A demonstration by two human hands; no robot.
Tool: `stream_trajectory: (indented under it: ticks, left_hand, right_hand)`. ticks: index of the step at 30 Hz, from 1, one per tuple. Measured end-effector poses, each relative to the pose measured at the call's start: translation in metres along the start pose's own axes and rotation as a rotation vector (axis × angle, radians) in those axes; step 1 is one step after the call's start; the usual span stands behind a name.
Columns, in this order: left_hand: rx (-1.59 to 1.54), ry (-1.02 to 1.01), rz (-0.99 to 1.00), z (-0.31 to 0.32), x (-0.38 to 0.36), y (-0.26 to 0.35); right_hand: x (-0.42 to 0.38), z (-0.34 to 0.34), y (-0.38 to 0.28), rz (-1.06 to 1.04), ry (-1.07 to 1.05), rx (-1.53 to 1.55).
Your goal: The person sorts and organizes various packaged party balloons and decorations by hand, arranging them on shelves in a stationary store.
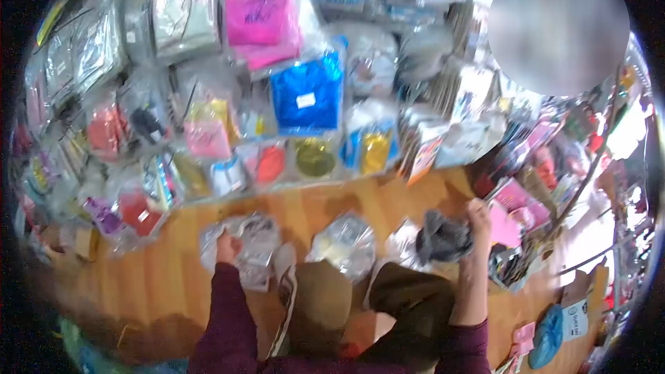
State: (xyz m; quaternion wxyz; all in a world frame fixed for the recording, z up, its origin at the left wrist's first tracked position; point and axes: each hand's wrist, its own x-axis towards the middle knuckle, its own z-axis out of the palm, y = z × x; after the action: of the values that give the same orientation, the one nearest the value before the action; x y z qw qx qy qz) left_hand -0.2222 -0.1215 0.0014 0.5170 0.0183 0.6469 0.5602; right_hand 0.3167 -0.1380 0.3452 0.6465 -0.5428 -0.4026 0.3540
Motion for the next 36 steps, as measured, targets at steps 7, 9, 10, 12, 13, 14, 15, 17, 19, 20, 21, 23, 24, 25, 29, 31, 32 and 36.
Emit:
stream_trajectory:
  ticks: [7, 9, 10, 12, 13, 14, 15, 17, 19, 20, 21, 23, 24, 25, 29, 31, 32, 36]
  left_hand:
    - [-0.218, 0.026, 0.005, 0.016, 0.031, -0.016]
    - [-0.288, -0.052, -0.071, 0.008, 0.06, -0.029]
    - [-0.245, 0.003, -0.051, 0.01, 0.061, -0.028]
    - [-0.203, 0.043, -0.02, 0.01, 0.065, -0.035]
    - [-0.015, -0.03, 0.217, 0.006, 0.064, -0.043]
    - [0.17, -0.098, 0.46, -0.003, 0.066, -0.055]
    - [0.441, 0.008, 0.676, -0.021, 0.1, -0.085]
    - [0.218, 0.107, 0.458, -0.015, 0.087, -0.077]
    - [-0.1, -0.017, 0.176, -0.013, 0.045, -0.068]
    - [-0.178, -0.039, 0.176, -0.021, 0.035, -0.072]
    - [-0.255, -0.062, 0.177, -0.028, 0.026, -0.076]
    - [0.005, 0.05, 0.488, -0.043, 0.008, -0.079]
    - [0.281, 0.171, 0.771, -0.052, 0.001, -0.081]
    - [0.566, 0.302, 1.046, -0.064, -0.003, -0.081]
    - [1.091, 0.754, 1.536, -0.053, -0.133, -0.013]
    - [0.599, 0.247, 1.094, -0.054, -0.171, 0.016]
    - [0.592, 0.27, 1.109, -0.051, -0.192, 0.029]
    - [0.456, 0.266, 1.208, -0.03, -0.281, 0.072]
  right_hand:
    - [-0.006, 0.032, -0.007, 0.032, -0.156, 0.124]
    - [-0.013, 0.042, -0.01, 0.117, -0.166, 0.22]
    - [-0.013, 0.044, -0.006, 0.106, -0.15, 0.219]
    - [-0.009, 0.045, 0.005, 0.086, -0.227, 0.29]
    - [-0.011, 0.047, 0.002, 0.07, -0.223, 0.298]
    - [-0.011, 0.049, -0.001, 0.074, -0.222, 0.263]
    - [-0.013, 0.051, -0.005, 0.077, -0.223, 0.23]
    - [-0.015, 0.052, -0.006, 0.076, -0.223, 0.252]
    - [-0.018, 0.055, -0.008, 0.084, -0.193, 0.288]
    - [-0.019, 0.055, -0.006, 0.076, -0.22, 0.317]
    - [-0.019, 0.055, -0.004, 0.063, -0.23, 0.334]
    - [-0.019, 0.055, 0.0, 0.059, -0.256, 0.333]
    - [-0.017, 0.054, 0.003, 0.033, -0.251, 0.311]
    - [-0.016, 0.053, 0.004, 0.026, -0.253, 0.335]
    - [-0.018, 0.052, 0.002, 0.001, -0.216, 0.383]
    - [-0.015, 0.049, 0.005, -0.003, -0.227, 0.422]
    - [-0.012, 0.05, 0.011, -0.014, -0.211, 0.408]
    - [-0.018, 0.064, 0.005, 0.061, -0.204, 0.451]
